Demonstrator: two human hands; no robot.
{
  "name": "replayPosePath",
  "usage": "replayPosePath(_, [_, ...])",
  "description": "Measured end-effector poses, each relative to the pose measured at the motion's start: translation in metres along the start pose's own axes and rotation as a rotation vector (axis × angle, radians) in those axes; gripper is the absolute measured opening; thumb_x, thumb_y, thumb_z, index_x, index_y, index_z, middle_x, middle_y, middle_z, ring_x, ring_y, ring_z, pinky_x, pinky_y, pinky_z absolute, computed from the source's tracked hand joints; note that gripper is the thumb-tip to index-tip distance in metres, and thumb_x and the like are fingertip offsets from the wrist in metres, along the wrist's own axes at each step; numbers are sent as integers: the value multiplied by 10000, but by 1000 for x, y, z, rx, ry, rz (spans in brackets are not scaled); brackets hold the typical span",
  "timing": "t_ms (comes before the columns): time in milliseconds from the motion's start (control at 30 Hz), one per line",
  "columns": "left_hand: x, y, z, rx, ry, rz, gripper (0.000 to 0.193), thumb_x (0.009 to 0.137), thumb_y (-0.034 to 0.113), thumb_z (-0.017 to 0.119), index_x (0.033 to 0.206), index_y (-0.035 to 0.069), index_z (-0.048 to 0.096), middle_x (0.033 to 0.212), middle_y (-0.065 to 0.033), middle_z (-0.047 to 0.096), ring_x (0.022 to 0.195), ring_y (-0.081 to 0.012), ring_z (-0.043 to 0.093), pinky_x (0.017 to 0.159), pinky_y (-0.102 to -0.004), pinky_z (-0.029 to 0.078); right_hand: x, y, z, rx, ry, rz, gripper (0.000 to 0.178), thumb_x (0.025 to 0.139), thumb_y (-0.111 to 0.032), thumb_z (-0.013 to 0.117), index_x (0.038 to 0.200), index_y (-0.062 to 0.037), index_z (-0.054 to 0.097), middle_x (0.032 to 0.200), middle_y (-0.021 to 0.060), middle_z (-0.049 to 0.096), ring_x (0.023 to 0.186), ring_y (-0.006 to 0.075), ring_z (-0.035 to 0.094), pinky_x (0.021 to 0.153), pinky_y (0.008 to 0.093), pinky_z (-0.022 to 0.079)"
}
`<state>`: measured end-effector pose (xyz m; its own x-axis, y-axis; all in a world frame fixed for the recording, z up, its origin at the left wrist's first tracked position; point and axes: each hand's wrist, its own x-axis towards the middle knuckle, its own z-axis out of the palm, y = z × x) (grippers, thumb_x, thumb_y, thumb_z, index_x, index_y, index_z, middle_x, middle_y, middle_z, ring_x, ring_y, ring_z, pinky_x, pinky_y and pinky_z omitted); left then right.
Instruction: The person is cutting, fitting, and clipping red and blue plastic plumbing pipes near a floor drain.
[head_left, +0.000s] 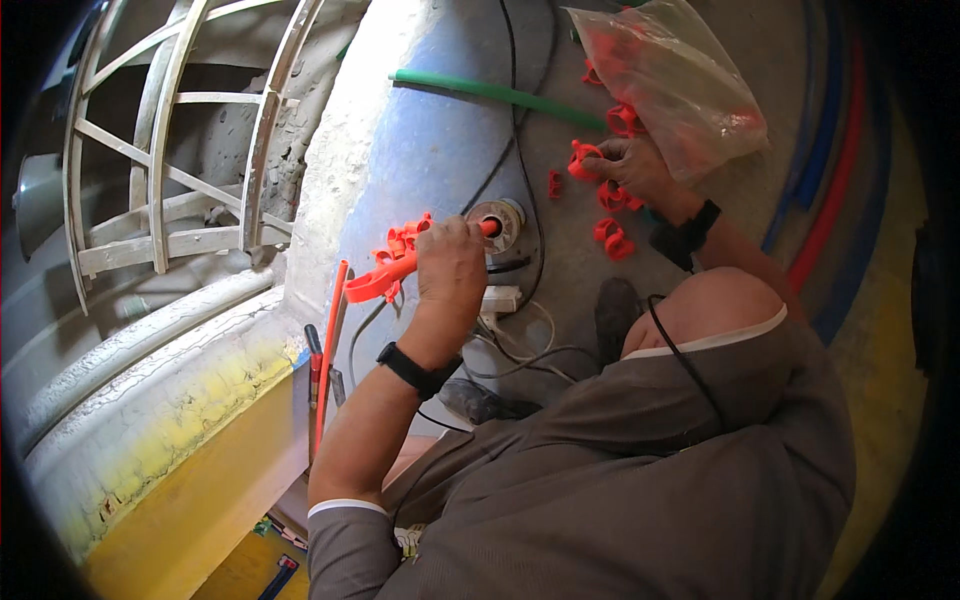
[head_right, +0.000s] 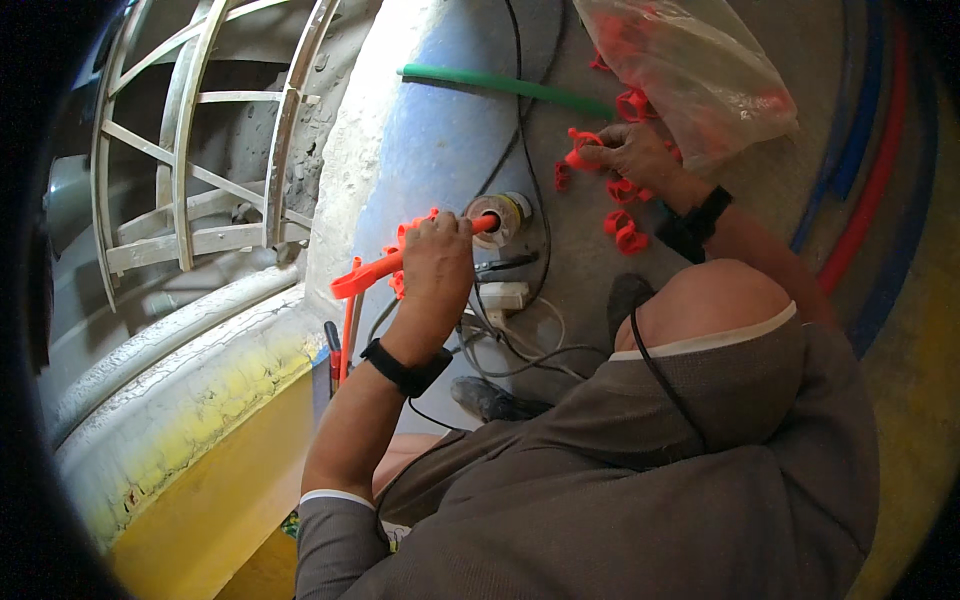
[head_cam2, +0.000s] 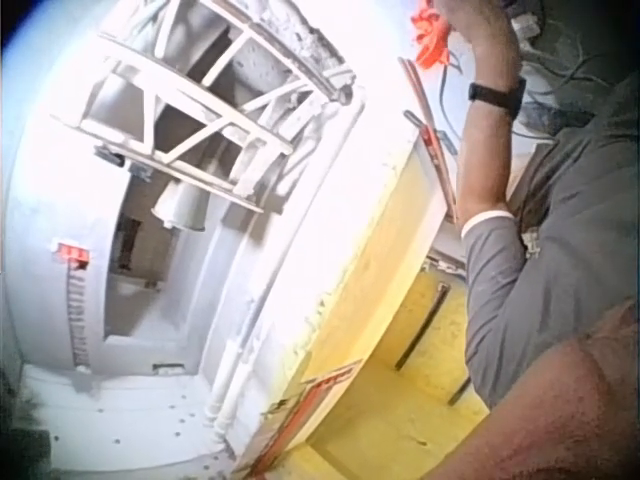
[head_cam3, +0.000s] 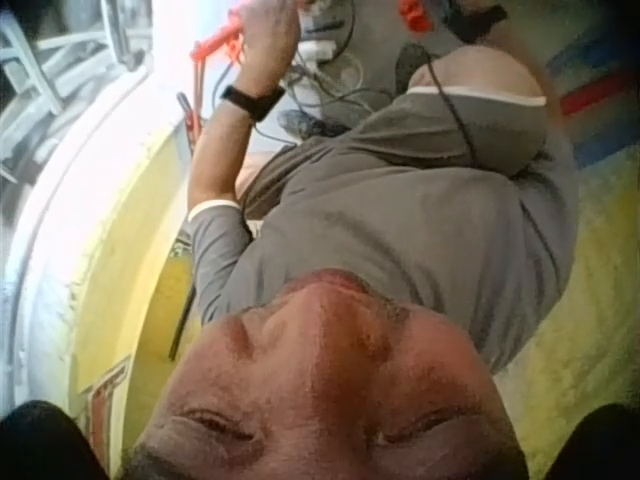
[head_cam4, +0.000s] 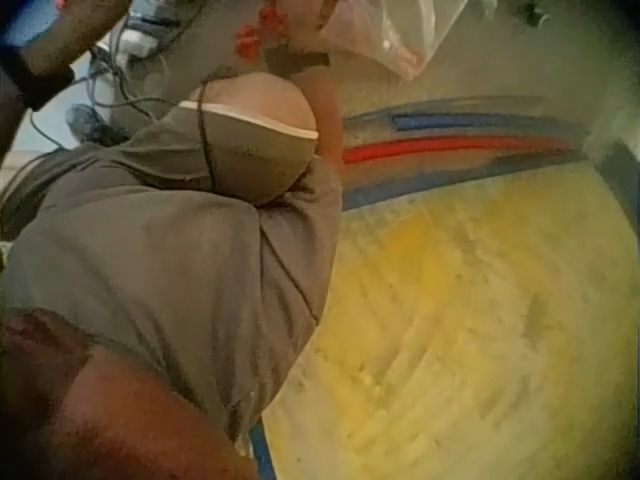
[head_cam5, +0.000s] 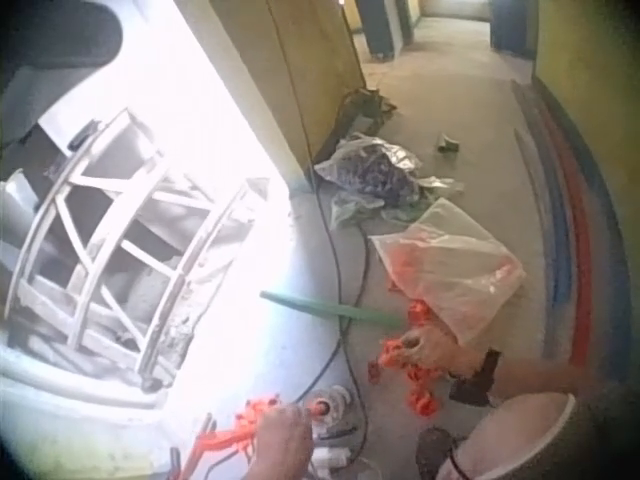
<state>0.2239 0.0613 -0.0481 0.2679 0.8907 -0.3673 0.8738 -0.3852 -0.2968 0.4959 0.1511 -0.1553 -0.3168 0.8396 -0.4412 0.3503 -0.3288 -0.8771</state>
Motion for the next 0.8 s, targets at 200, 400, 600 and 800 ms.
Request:
replayPosePath(200, [21,16,0,77,-70,134,141,805,93,528,911,29,594,862,-86,595,848,-234,580,730,-344,446,-5,-5,14,540,-208,178,327,816,-281,735,1011,-36,641,810,10,628,671,62,578,552,210,446])
replayPosePath(400, [31,19,15,-75,4,91,115,789,74,540,886,45,596,821,-100,624,805,-236,602,707,-354,459,-9,5,22,551,-260,196,290,793,-293,751,933,-59,650,769,-12,588,654,59,518,582,210,414])
replayPosePath(600, [10,-15,-9,-172,-52,18,93,799,93,538,838,65,617,835,-94,626,843,-251,599,721,-373,457,-23,-2,30,583,-287,190,309,810,-327,728,953,-66,648,764,-17,578,669,68,530,605,214,421])
replayPosePath(800, [-13,-46,-2,-223,-44,14,89,801,79,538,870,56,589,863,-115,612,834,-290,594,735,-407,454,-28,-17,30,497,-482,147,265,859,-303,671,985,-76,624,803,-11,605,696,57,572,611,217,450])
